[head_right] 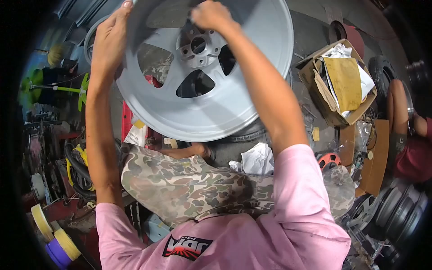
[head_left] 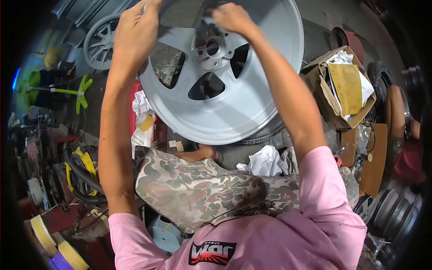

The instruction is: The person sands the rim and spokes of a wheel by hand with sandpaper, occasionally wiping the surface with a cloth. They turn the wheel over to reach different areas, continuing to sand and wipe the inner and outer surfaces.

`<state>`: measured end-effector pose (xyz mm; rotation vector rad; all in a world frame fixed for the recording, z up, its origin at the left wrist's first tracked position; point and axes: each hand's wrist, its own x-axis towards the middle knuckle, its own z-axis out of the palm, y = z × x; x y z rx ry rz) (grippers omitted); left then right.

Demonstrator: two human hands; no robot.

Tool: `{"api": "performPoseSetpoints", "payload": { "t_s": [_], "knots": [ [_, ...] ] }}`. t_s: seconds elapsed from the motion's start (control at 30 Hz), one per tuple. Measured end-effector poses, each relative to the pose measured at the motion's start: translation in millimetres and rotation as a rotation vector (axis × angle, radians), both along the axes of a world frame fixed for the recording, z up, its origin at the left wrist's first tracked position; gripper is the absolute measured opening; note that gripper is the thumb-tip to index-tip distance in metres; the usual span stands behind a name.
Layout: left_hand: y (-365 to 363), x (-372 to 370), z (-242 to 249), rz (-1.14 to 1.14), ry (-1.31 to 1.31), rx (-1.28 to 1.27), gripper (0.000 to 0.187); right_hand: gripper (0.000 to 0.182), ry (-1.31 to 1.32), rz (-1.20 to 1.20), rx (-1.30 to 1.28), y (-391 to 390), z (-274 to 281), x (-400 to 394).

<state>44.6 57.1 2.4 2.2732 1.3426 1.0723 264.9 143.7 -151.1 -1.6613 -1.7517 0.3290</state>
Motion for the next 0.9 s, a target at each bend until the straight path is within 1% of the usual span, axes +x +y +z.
{"api": "performPoseSetpoints", "payload": {
  "t_s": [0.03,0.07,0.1,0.13,0.17,0.2,0.23,0.3,0.33,0.37,0.4,0.43,0.47,0.5,0.53,0.57,0.6,0.63,0.7,0.73,0.77,0.8,0.83,0.87,0.9],
  "knots": [
    [0,-1,1,0.007,0.003,0.004,0.039,0.039,-0.096,-0.068,-0.051,28,-11,9],
    [-1,0,1,-0.009,-0.007,-0.016,0.039,0.035,0.121,-0.078,0.085,20,-5,11],
    [0,0,0,-0.027,-0.019,-0.036,0.039,0.035,0.122,-0.076,0.087,31,-13,10],
    [1,-1,-3,-0.026,-0.019,-0.035,0.039,0.037,-0.024,-0.1,0.101,47,-25,7],
    [2,-4,-7,-0.022,-0.073,-0.066,0.045,0.038,-0.17,-0.123,0.116,62,-39,5],
    [3,-6,-9,-0.018,-0.128,-0.097,0.053,0.036,-0.272,0.033,-0.046,64,-46,1],
    [5,-7,-9,-0.02,-0.131,-0.097,0.053,0.036,-0.201,0.024,0.109,60,-61,-8],
    [7,-10,-9,-0.007,-0.114,-0.108,0.054,0.038,-0.246,0.171,0.127,42,-58,-3],
    [7,-10,-11,-0.003,-0.112,-0.114,0.054,0.038,-0.243,0.175,0.121,36,-50,7],
    [6,-8,-11,-0.032,-0.142,-0.119,0.054,0.039,-0.191,0.225,-0.052,27,-21,20],
    [5,-5,-7,-0.059,-0.175,-0.117,0.054,0.041,-0.142,0.275,-0.22,28,-6,27],
    [-2,1,-5,-0.058,-0.174,-0.121,0.054,0.041,-0.027,0.173,0.098,41,-21,29],
    [-15,12,0,-0.041,-0.116,-0.036,0.045,0.035,-0.039,0.038,0.289,68,-45,30],
    [-21,17,4,-0.022,-0.058,0.054,0.039,0.03,-0.052,-0.097,0.483,76,-42,22],
    [-16,10,1,-0.02,-0.058,0.055,0.039,0.033,-0.172,-0.059,0.231,78,-43,17],
    [-6,-2,-7,-0.054,-0.091,-0.006,0.045,0.037,-0.291,-0.023,-0.025,66,-28,8],
    [1,-7,-9,-0.09,-0.128,-0.064,0.053,0.037,-0.271,0.037,0.081,65,-44,-2],
    [7,-11,-11,-0.088,-0.136,-0.06,0.053,0.04,-0.265,0.06,0.194,59,-61,-2],
    [10,-13,-13,-0.068,-0.181,-0.121,0.052,0.043,-0.151,0.213,-0.077,32,-41,7],
    [5,-6,-12,-0.07,-0.176,-0.13,0.052,0.049,-0.081,0.202,-0.163,28,-27,20],
    [-5,6,-7,-0.107,-0.206,-0.08,0.045,0.055,-0.014,0.19,-0.247,27,-12,31],
    [-12,14,-4,-0.142,-0.237,-0.029,0.04,0.049,-0.074,0.102,-0.147,26,-4,34],
    [-15,16,-3,-0.144,-0.236,-0.032,0.04,0.048,0.019,0.02,0.248,78,-52,49],
    [-17,17,-1,-0.122,-0.203,-0.013,0.04,0.046,-0.095,-0.002,0.248,111,-81,53],
    [-18,17,0,-0.099,-0.169,0.003,0.04,0.044,-0.207,-0.024,0.244,108,-75,45]
  ]
}}
